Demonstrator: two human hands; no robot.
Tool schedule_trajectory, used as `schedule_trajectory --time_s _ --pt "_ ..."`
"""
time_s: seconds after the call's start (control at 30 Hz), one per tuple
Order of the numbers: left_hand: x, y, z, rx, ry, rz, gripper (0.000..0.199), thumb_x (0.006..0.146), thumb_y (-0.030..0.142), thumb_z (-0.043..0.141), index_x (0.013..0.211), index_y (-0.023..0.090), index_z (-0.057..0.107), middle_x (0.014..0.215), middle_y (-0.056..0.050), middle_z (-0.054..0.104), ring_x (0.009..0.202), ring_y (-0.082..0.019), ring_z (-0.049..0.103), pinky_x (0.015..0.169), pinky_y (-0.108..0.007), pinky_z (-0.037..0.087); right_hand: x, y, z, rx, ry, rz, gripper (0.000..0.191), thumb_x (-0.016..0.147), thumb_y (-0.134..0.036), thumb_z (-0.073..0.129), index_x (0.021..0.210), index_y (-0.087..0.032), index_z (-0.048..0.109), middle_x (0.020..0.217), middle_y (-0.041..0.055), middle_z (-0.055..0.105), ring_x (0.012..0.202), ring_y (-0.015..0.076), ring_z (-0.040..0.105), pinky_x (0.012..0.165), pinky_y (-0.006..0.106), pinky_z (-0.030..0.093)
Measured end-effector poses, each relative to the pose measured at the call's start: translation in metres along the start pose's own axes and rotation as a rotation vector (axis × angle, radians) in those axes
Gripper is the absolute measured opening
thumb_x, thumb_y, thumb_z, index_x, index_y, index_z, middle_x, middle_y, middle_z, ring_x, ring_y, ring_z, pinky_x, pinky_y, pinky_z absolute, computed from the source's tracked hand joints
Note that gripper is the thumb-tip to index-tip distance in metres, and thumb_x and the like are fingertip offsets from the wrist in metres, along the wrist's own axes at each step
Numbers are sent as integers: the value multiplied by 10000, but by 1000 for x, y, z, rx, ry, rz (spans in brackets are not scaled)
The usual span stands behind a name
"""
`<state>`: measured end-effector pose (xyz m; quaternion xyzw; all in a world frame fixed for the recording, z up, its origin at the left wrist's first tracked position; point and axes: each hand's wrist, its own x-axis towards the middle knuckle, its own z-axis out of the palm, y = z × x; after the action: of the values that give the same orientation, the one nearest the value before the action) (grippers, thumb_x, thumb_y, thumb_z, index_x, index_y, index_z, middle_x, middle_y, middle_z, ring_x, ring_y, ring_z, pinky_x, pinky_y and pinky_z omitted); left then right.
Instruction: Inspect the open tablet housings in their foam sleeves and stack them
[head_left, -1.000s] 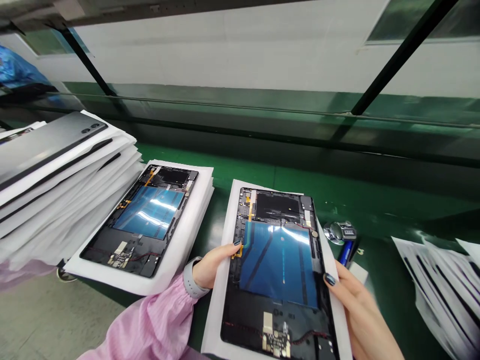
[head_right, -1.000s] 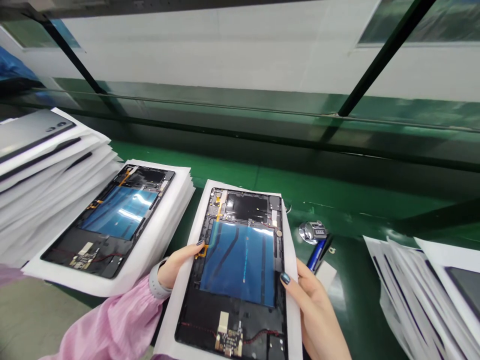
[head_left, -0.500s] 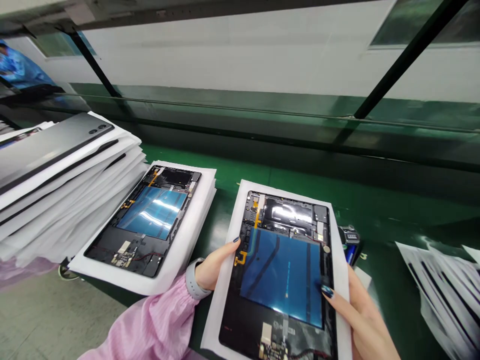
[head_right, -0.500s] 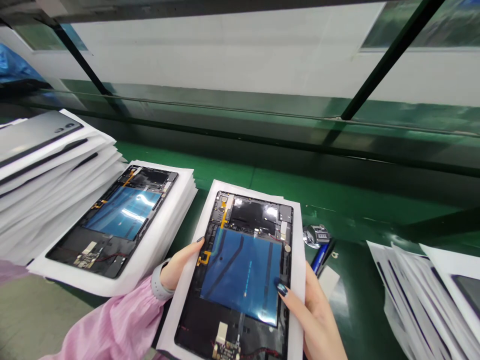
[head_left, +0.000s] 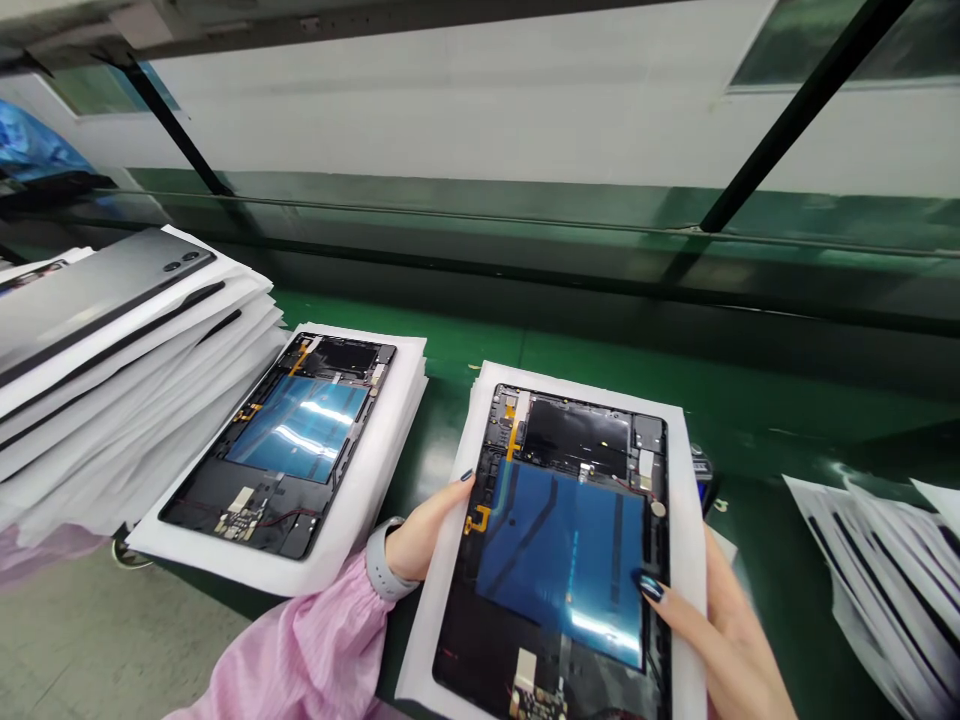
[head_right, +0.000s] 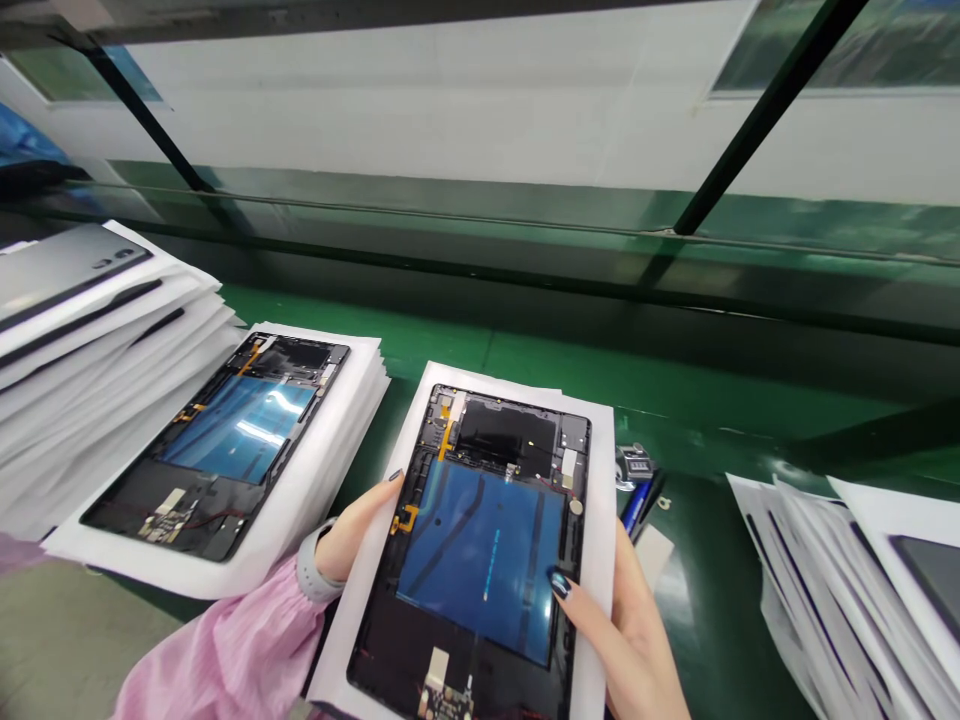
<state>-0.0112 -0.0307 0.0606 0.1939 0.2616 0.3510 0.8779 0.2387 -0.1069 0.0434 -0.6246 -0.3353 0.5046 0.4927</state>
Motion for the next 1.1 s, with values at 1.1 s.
schedule_trajectory --time_s 1.1 --pt "0 -5 -11 32 30 93 232 822 390 692 759 179 765 553 15 690 509 -154 617 617 -265 496 -10 -8 5 -43 52 -82 548 797 -497 715 1295 -305 590 1334 47 632 1253 372 541 1018 418 478"
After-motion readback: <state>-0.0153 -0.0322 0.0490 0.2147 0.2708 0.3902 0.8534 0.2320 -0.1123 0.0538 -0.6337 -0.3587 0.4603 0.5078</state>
